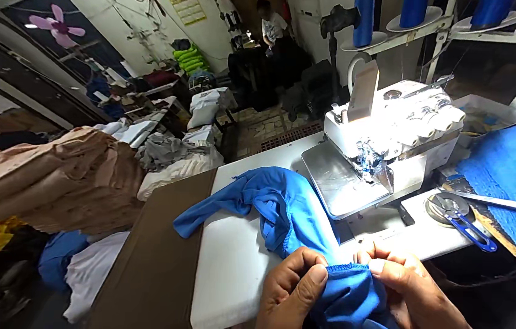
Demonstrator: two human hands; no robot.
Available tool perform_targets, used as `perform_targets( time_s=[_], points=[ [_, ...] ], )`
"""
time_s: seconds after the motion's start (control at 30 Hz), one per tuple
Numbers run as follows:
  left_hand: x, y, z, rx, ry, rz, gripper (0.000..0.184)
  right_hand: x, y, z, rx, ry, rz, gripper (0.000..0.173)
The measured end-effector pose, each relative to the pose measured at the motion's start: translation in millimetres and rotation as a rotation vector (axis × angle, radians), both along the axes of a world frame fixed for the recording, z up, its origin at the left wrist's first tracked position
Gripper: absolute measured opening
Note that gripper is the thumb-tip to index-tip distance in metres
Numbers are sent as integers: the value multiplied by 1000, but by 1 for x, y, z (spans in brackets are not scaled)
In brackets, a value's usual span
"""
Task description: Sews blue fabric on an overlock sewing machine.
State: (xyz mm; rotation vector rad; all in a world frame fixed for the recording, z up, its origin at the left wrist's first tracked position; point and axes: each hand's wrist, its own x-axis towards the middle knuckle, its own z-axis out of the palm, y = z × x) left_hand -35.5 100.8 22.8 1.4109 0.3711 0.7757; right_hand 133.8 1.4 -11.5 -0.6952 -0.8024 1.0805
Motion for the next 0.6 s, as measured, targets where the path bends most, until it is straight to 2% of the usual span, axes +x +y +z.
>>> perform_targets(
  time_s=[0.17,0.33,0.6],
  points=[
    [-1,0,-1,84,-30,4,15,7,-3,3,69,-199,-57,14],
    [-1,-1,0,103,-38,-5,17,9,-5,6,89,-269,-85,13],
    [5,-11,6,31,53,117,11,6,-5,0,32,-180,-35,14]
  ],
)
